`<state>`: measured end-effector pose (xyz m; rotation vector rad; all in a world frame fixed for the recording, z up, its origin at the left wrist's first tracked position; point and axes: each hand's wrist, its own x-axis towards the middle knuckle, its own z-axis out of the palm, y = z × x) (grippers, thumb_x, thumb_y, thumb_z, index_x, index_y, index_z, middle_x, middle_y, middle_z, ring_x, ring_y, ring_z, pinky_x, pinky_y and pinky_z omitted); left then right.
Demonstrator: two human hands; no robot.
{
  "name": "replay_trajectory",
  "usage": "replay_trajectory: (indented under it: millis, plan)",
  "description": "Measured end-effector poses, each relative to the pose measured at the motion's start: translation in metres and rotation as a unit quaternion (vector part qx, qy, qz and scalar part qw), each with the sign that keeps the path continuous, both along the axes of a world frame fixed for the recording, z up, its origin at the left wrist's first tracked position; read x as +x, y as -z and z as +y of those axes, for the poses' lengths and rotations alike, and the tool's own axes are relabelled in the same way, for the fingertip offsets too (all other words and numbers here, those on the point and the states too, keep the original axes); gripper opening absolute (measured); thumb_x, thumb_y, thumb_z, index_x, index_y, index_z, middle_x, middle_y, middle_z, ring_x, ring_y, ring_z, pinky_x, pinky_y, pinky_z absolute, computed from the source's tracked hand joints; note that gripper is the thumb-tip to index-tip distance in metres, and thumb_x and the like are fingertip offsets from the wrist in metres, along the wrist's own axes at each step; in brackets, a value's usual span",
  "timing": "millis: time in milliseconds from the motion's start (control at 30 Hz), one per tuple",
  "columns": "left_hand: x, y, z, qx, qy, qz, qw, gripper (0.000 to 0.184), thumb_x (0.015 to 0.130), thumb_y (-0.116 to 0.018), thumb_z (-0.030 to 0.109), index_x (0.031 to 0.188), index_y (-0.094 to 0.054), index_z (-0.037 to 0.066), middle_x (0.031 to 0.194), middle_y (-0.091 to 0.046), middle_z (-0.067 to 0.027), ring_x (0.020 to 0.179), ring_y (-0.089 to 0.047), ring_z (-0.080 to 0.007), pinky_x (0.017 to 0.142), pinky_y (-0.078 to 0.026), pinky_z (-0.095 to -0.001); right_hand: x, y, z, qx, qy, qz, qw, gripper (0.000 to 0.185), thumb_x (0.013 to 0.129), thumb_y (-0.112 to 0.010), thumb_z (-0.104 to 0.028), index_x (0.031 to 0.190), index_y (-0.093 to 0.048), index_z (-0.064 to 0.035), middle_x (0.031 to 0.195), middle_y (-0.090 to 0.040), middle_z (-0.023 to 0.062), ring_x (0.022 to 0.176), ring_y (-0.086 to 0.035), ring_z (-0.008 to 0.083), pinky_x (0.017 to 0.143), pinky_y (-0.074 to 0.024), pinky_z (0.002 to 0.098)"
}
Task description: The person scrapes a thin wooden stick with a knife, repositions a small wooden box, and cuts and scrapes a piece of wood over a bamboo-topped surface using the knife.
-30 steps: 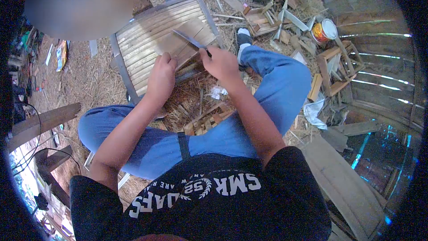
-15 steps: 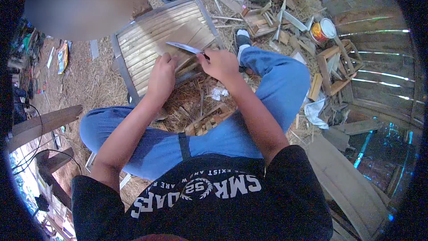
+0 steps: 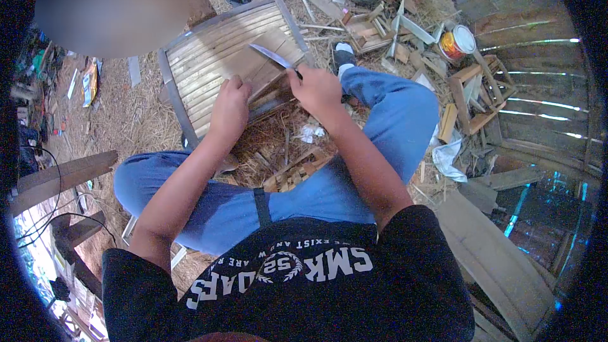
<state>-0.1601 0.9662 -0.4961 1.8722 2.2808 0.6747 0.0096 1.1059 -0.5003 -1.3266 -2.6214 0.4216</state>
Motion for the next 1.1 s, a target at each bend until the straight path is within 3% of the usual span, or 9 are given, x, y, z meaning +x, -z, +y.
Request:
replay_trajectory:
  millis: [100, 233, 400, 467, 633, 800, 933, 1000, 1100]
  plan:
    - [0.003, 0.001, 0.0, 0.046, -0.012, -0.012, 0.999, 0.014, 0.082, -0.057, -0.002, 0.092, -0.067, -0.005, 0.1, -0.06, -0.021, 0.1, -0.06, -0.0394, 0.086, -0.054, -0.0478, 0.004, -0.001, -0.018, 0.014, -0.107, 0.053, 0.993, 0.041, 0.099, -0.059, -0.045, 0.078, -0.067, -0.0098, 0.068, -0.067, 0.016, 0.065, -0.067, 0.0407, 0.058, -0.0517, 0.0536]
    - [0.002, -0.003, 0.001, 0.003, -0.017, -0.028, 0.999, 0.013, 0.082, -0.058, -0.003, 0.091, -0.066, -0.005, 0.101, -0.06, -0.0213, 0.101, -0.06, -0.0397, 0.086, -0.054, -0.0476, 0.0, 0.004, -0.001, 0.011, 0.008, 0.052, 0.999, 0.037, 0.098, -0.061, -0.043, 0.081, -0.068, -0.0108, 0.069, -0.067, 0.0165, 0.066, -0.067, 0.0418, 0.059, -0.052, 0.0542]
    - [0.002, -0.002, 0.0, 0.048, -0.005, -0.023, 0.999, 0.014, 0.082, -0.056, -0.003, 0.091, -0.067, -0.005, 0.101, -0.061, -0.0219, 0.101, -0.06, -0.0398, 0.087, -0.054, -0.0479, 0.006, 0.003, -0.006, 0.015, -0.1, 0.02, 0.995, 0.043, 0.1, -0.057, -0.046, 0.081, -0.067, -0.009, 0.072, -0.068, 0.017, 0.067, -0.068, 0.041, 0.06, -0.0535, 0.0539]
    - [0.002, -0.003, 0.001, 0.03, -0.005, -0.02, 0.999, 0.014, 0.081, -0.056, -0.004, 0.091, -0.067, -0.005, 0.101, -0.061, -0.022, 0.1, -0.06, -0.0397, 0.088, -0.053, -0.0479, 0.005, 0.006, 0.01, -0.007, 0.002, 0.052, 0.999, 0.042, 0.099, -0.057, -0.046, 0.081, -0.067, -0.0088, 0.072, -0.068, 0.0167, 0.066, -0.068, 0.0414, 0.061, -0.0533, 0.0547]
    - [0.002, 0.0, 0.002, 0.022, 0.0, -0.009, 1.0, 0.015, 0.081, -0.056, -0.004, 0.091, -0.067, -0.006, 0.1, -0.061, -0.0223, 0.098, -0.06, -0.0392, 0.088, -0.053, -0.0475, 0.006, 0.004, -0.005, 0.04, -0.132, -0.009, 0.99, 0.042, 0.101, -0.054, -0.046, 0.084, -0.07, -0.0113, 0.07, -0.069, 0.0171, 0.067, -0.07, 0.0394, 0.061, -0.0555, 0.0526]
    - [0.003, -0.004, 0.001, 0.012, -0.009, -0.012, 1.0, 0.013, 0.082, -0.056, -0.003, 0.09, -0.066, -0.005, 0.098, -0.06, -0.022, 0.099, -0.06, -0.0392, 0.087, -0.053, -0.0476, 0.014, 0.01, 0.04, 0.018, 0.013, 0.059, 0.998, 0.041, 0.099, -0.058, -0.046, 0.079, -0.067, -0.011, 0.061, -0.064, 0.0161, 0.061, -0.067, 0.0406, 0.056, -0.052, 0.054]
    - [0.0, 0.002, 0.003, 0.025, -0.017, -0.027, 0.999, 0.023, 0.083, -0.058, -0.003, 0.101, -0.071, -0.003, 0.094, -0.059, -0.021, 0.092, -0.06, -0.0408, 0.083, -0.052, -0.0485, 0.017, -0.002, 0.026, -0.006, -0.125, -0.034, 0.992, 0.045, 0.099, -0.052, -0.05, 0.086, -0.073, -0.0116, 0.075, -0.071, 0.0175, 0.073, -0.071, 0.0412, 0.065, -0.0558, 0.0531]
    - [0.0, 0.004, 0.003, 0.043, -0.018, -0.021, 0.999, 0.021, 0.083, -0.057, -0.003, 0.098, -0.071, -0.003, 0.092, -0.059, -0.0215, 0.092, -0.06, -0.0407, 0.083, -0.052, -0.0487, 0.02, 0.004, 0.059, -0.041, 0.094, -0.001, 0.995, 0.048, 0.099, -0.051, -0.051, 0.087, -0.074, -0.01, 0.083, -0.072, 0.0198, 0.081, -0.071, 0.0431, 0.072, -0.0557, 0.0545]
    - [-0.003, 0.008, 0.003, 0.035, -0.02, -0.034, 0.999, 0.018, 0.083, -0.059, -0.003, 0.096, -0.071, -0.003, 0.092, -0.058, -0.0222, 0.09, -0.061, -0.041, 0.082, -0.051, -0.0496, 0.03, 0.013, 0.067, -0.108, 0.124, 0.036, 0.986, 0.054, 0.098, -0.049, -0.055, 0.098, -0.075, -0.0069, 0.094, -0.073, 0.0232, 0.092, -0.069, 0.046, 0.08, -0.0536, 0.0539]
